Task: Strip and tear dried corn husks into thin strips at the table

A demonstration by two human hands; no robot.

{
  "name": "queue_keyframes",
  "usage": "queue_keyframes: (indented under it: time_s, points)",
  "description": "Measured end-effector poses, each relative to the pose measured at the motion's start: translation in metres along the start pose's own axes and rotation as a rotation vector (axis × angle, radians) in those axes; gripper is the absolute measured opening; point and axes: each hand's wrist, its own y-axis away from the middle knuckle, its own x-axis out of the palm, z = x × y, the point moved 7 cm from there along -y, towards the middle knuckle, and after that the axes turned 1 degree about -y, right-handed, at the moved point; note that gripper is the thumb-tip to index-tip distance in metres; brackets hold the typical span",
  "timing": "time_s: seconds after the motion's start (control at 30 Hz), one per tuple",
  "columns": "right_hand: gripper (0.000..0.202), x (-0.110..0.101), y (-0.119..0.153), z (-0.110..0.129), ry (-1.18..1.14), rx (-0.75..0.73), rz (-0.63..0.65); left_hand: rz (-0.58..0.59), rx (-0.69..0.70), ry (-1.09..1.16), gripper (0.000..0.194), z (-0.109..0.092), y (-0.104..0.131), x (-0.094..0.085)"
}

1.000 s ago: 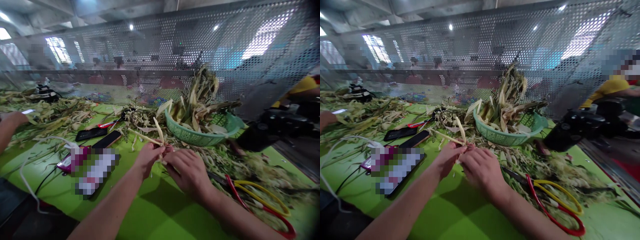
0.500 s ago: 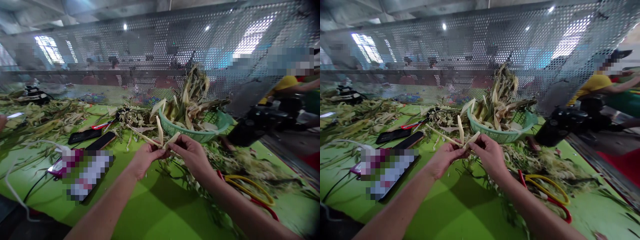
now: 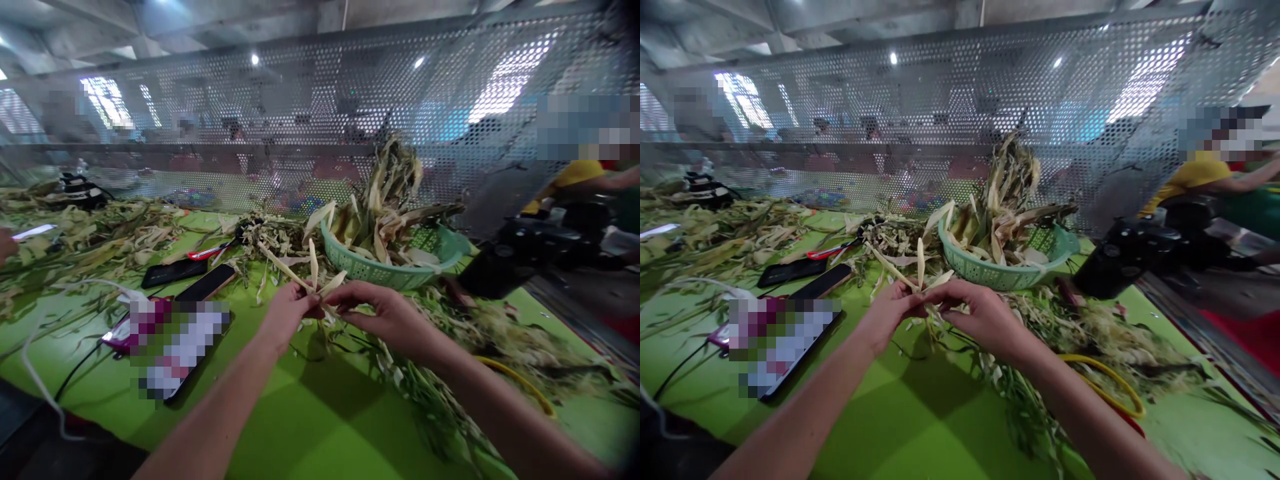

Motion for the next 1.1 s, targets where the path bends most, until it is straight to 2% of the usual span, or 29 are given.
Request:
queue_keyframes:
  time_s: [0.1,0.27,0.4,0.5,0.67,0.87,0.97,1.1]
  points:
    - [0.024,0.0,0.001,0.006,0.199,-0.104,-0.004,0.052,-0.025,0.02,0.016,0.001,0.001,0.004]
    - [0.027,-0.004,0.002,0.008,0.203,-0.152,-0.006,0.087,-0.063,0.115,0.014,0.003,0.001,0.005]
    - [0.032,0.0,0.004,0.015,0.381,-0.225,0.032,0.118,-0.095,0.144,0.014,0.005,0.002,0.006]
    - [0.022,0.002,0.005,0.018,0.455,-0.229,0.009,0.143,-0.085,0.098,0.019,0.005,0.003,0.009]
    - [0.01,-0.002,0.005,0.012,0.374,-0.167,-0.119,0.216,-0.018,-0.059,0.035,0.003,0.007,0.018]
    - [0.007,-0.01,0.007,-0.002,0.354,-0.026,-0.318,0.306,0.004,-0.138,0.02,0.002,0.016,0.031]
    - [0.008,-0.011,0.008,-0.006,0.339,0.053,-0.361,0.311,0.021,-0.182,0.02,0.002,0.017,0.031]
    - [0.012,-0.012,0.009,-0.014,0.199,0.149,-0.392,0.264,0.054,-0.216,0.029,0.002,0.014,0.026]
